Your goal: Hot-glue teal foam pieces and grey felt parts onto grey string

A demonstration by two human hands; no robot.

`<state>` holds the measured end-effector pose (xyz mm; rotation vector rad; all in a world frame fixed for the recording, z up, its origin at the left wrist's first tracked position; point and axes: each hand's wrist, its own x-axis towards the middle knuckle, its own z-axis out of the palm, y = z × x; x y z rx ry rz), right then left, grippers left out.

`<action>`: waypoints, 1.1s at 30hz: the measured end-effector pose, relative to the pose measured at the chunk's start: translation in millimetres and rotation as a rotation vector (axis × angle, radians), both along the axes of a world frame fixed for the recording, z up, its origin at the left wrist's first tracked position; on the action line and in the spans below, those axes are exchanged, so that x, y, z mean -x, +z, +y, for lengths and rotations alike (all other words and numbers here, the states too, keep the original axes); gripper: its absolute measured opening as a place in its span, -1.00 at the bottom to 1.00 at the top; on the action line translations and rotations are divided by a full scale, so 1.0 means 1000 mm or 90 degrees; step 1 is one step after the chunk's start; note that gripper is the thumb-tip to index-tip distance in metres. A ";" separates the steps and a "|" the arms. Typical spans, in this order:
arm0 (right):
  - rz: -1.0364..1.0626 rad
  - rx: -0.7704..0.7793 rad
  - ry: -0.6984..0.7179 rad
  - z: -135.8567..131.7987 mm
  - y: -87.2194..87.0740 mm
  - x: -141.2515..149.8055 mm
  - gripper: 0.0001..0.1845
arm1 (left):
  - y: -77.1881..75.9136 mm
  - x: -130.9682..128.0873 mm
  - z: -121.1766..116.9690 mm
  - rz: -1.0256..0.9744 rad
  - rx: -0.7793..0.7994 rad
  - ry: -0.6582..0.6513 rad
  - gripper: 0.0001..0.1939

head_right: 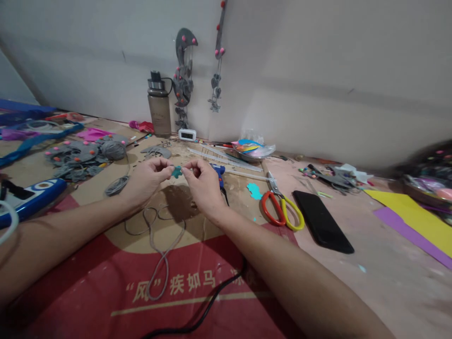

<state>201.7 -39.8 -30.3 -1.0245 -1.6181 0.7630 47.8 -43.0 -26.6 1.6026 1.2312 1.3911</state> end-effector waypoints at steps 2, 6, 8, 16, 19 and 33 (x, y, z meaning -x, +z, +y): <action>-0.005 0.000 0.003 0.000 0.000 -0.001 -0.80 | 0.002 0.000 -0.001 0.025 0.003 0.001 -0.86; -0.025 0.002 -0.010 0.000 0.001 -0.002 -0.79 | 0.003 -0.001 -0.002 0.054 0.011 -0.013 -0.86; -0.032 0.000 -0.016 0.000 0.002 -0.002 -0.79 | 0.002 -0.001 -0.002 0.059 0.012 -0.020 -0.87; -0.067 -0.018 -0.020 0.001 0.000 -0.002 -0.79 | 0.002 -0.001 -0.002 0.071 0.012 -0.024 -0.90; -0.072 -0.011 -0.016 0.002 -0.001 -0.002 -0.81 | 0.003 -0.001 -0.003 0.084 0.010 -0.018 -0.88; -0.101 0.012 -0.006 0.006 -0.010 -0.005 -0.81 | 0.008 -0.001 -0.005 0.076 0.086 -0.070 -0.77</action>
